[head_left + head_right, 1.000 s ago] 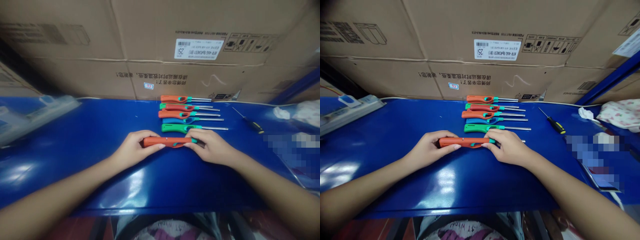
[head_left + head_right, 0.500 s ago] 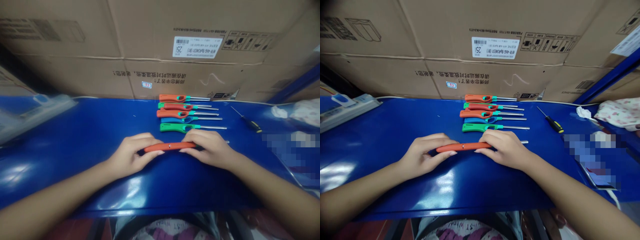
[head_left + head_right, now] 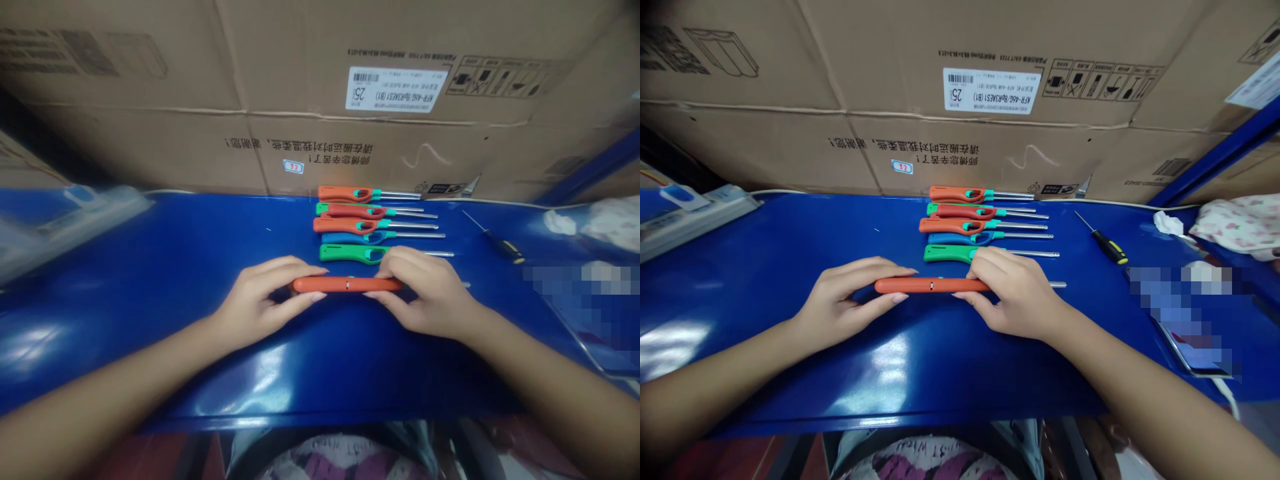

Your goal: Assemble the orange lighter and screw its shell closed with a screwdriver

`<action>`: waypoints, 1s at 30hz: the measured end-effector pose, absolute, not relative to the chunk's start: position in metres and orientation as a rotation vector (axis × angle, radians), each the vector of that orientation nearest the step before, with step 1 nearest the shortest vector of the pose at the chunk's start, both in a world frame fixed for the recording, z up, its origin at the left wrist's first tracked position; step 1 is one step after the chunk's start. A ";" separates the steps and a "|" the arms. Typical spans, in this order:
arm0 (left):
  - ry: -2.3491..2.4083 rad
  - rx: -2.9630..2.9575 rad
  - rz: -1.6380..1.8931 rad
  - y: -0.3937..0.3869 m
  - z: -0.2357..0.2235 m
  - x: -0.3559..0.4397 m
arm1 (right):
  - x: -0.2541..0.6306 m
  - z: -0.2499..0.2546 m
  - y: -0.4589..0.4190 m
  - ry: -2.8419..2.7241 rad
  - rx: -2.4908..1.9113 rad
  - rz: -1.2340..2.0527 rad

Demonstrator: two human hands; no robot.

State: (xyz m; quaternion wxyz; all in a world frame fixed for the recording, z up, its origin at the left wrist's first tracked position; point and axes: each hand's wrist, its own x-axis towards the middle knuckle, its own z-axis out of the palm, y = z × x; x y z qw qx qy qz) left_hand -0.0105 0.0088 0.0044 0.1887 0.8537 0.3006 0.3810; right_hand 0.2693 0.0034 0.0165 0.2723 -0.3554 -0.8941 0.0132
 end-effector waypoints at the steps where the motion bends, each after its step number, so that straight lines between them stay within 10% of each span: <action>1: 0.826 2.404 1.080 0.009 0.005 -0.011 | 0.269 0.017 0.004 -2.404 -0.956 0.029; 30: 0.945 2.408 0.704 0.013 -0.014 -0.009 | 0.265 -0.003 0.013 -2.539 -1.107 0.289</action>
